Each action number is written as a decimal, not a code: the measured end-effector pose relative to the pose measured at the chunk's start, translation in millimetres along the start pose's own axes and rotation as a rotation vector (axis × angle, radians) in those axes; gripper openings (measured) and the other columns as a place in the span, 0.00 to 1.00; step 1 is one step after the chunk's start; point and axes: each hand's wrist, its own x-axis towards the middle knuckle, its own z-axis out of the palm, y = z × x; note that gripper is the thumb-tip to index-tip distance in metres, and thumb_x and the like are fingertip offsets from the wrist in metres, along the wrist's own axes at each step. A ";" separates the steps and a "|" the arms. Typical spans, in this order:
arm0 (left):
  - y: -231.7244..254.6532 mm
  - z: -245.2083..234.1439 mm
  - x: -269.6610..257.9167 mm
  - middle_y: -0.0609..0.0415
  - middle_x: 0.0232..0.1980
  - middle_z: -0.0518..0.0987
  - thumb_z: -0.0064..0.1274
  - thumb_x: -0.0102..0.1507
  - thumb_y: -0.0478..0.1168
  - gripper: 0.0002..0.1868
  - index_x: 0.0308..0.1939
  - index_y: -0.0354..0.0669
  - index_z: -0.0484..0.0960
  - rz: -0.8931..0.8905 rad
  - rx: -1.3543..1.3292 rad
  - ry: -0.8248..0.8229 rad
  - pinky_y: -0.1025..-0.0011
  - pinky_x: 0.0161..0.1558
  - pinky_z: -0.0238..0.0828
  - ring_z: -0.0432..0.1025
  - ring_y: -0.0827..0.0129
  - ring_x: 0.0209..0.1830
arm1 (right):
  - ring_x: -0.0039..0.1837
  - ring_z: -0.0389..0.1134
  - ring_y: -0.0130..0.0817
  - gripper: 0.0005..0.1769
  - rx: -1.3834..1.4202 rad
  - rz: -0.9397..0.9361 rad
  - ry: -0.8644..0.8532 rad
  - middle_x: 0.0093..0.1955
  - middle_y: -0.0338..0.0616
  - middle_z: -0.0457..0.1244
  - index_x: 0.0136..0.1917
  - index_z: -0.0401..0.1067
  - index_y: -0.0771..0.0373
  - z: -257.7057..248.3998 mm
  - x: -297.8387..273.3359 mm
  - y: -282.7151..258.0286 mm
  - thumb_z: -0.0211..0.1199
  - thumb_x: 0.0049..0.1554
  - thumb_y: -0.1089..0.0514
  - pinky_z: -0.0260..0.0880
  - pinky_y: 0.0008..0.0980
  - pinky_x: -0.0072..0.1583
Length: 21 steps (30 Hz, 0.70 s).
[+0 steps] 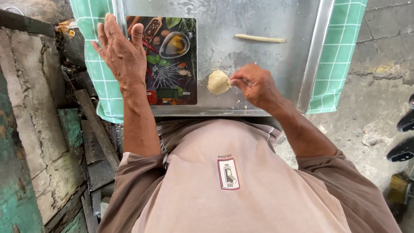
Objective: Rolling and twisting dough into snack shapes on a metal tray.
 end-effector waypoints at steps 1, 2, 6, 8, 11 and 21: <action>0.1 -0.3 0.5 0.49 0.85 0.57 0.32 0.75 0.74 0.44 0.82 0.48 0.52 -0.003 0.004 0.002 0.29 0.86 0.36 0.45 0.46 0.87 | 0.49 0.68 0.39 0.05 0.003 -0.004 -0.002 0.47 0.47 0.70 0.52 0.79 0.64 7.3 4.4 0.1 0.69 0.63 0.63 0.72 0.35 0.53; 0.3 -0.2 0.3 0.49 0.84 0.57 0.33 0.74 0.74 0.44 0.82 0.48 0.53 0.003 -0.004 0.012 0.28 0.85 0.37 0.45 0.46 0.86 | 0.52 0.63 0.39 0.06 -0.008 0.044 -0.007 0.48 0.44 0.65 0.48 0.77 0.60 14.9 7.3 -0.3 0.72 0.60 0.60 0.66 0.37 0.56; -1.7 -0.2 -2.6 0.50 0.84 0.58 0.34 0.76 0.73 0.42 0.82 0.49 0.51 0.035 0.002 0.029 0.26 0.85 0.39 0.46 0.46 0.87 | 0.50 0.57 0.37 0.21 0.005 0.227 0.048 0.47 0.39 0.59 0.47 0.64 0.55 24.8 13.4 5.1 0.77 0.55 0.49 0.59 0.36 0.54; -1.1 1.3 1.2 0.50 0.85 0.58 0.34 0.76 0.74 0.43 0.82 0.49 0.51 0.026 -0.006 0.022 0.27 0.85 0.39 0.46 0.45 0.87 | 0.51 0.60 0.35 0.23 0.049 0.282 0.024 0.49 0.40 0.61 0.50 0.66 0.56 14.7 11.7 7.4 0.78 0.54 0.49 0.62 0.35 0.55; 1.5 -1.2 2.7 0.48 0.84 0.58 0.34 0.75 0.74 0.44 0.82 0.48 0.51 0.017 -0.012 0.013 0.27 0.85 0.39 0.46 0.44 0.86 | 0.58 0.63 0.41 0.17 0.013 0.178 0.099 0.55 0.46 0.64 0.53 0.71 0.59 -2.6 12.2 20.6 0.68 0.61 0.46 0.65 0.41 0.61; 1.8 -3.2 -0.3 0.48 0.84 0.58 0.34 0.77 0.72 0.41 0.82 0.50 0.51 0.017 -0.016 0.020 0.28 0.85 0.38 0.46 0.45 0.86 | 0.85 0.10 0.54 0.57 -0.638 0.506 -0.094 0.88 0.56 0.16 0.90 0.25 0.48 -32.1 86.4 100.0 0.15 0.59 0.17 0.07 0.62 0.82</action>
